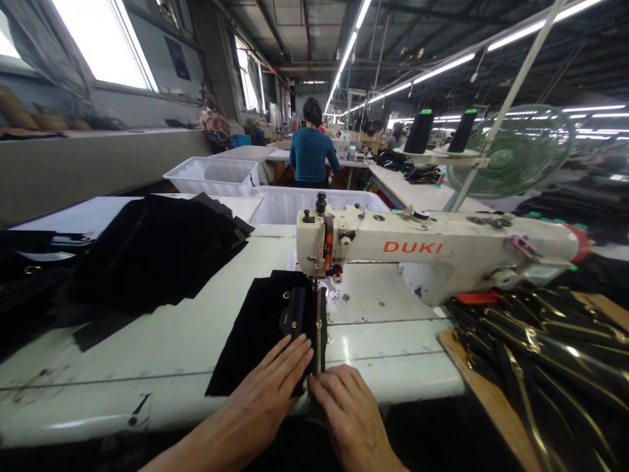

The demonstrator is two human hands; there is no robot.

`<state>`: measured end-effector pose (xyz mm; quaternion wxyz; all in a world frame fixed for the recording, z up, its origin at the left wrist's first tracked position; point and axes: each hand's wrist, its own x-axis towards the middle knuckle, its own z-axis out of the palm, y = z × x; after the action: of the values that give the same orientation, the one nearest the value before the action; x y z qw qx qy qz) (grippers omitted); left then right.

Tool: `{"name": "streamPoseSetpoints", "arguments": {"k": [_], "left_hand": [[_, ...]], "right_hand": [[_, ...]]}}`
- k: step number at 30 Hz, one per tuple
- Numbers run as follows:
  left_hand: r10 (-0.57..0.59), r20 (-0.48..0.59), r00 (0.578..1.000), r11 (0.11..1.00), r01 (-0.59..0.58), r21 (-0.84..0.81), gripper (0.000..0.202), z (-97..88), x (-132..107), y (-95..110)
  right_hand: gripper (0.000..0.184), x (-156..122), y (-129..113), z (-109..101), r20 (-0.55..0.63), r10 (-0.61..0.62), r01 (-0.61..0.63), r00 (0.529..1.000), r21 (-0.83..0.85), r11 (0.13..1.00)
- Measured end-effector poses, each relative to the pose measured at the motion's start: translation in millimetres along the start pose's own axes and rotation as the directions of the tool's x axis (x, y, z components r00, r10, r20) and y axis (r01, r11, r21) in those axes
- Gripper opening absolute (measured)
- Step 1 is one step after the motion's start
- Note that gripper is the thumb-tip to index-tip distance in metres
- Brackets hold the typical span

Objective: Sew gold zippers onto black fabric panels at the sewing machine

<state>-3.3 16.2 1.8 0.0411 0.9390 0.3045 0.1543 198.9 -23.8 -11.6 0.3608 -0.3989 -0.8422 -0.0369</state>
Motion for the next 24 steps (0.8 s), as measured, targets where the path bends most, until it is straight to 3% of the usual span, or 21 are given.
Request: {"name": "streamPoseSetpoints", "arguments": {"k": [4,11,17,19,22,24], "left_hand": [[0.038,-0.015,0.999,0.998,-0.038,0.048,0.067,9.7,-2.4,-1.1],[0.051,0.02,0.999,0.999,-0.051,0.013,0.072,11.1,0.6,0.2],[0.012,0.14,0.99,0.987,0.011,-0.16,0.08,-6.3,0.4,-7.6],[-0.011,0.177,0.984,0.975,0.05,-0.217,0.086,-16.1,1.2,-10.8],[-0.016,0.188,0.982,0.971,0.06,-0.232,0.091,-29.2,6.2,-13.2],[0.017,0.17,0.985,0.975,0.021,-0.22,0.088,-32.2,10.4,-15.3]], "right_hand": [[0.032,2.6,-1.3,-1.8,0.003,-0.015,0.015,1.0,-0.034,0.999],[0.032,8.6,-1.3,-6.7,-0.005,-0.034,0.034,0.999,-0.009,0.999],[0.029,-0.5,1.1,-7.8,0.003,-0.084,0.084,0.996,-0.035,0.996],[0.028,1.3,13.1,-18.1,0.088,-0.109,0.104,0.99,0.052,0.993],[0.04,20.4,45.0,-31.6,0.284,-0.022,-0.05,0.958,0.244,0.969],[0.047,40.6,69.0,-29.0,0.268,0.138,-0.192,0.954,0.187,0.963]]}}
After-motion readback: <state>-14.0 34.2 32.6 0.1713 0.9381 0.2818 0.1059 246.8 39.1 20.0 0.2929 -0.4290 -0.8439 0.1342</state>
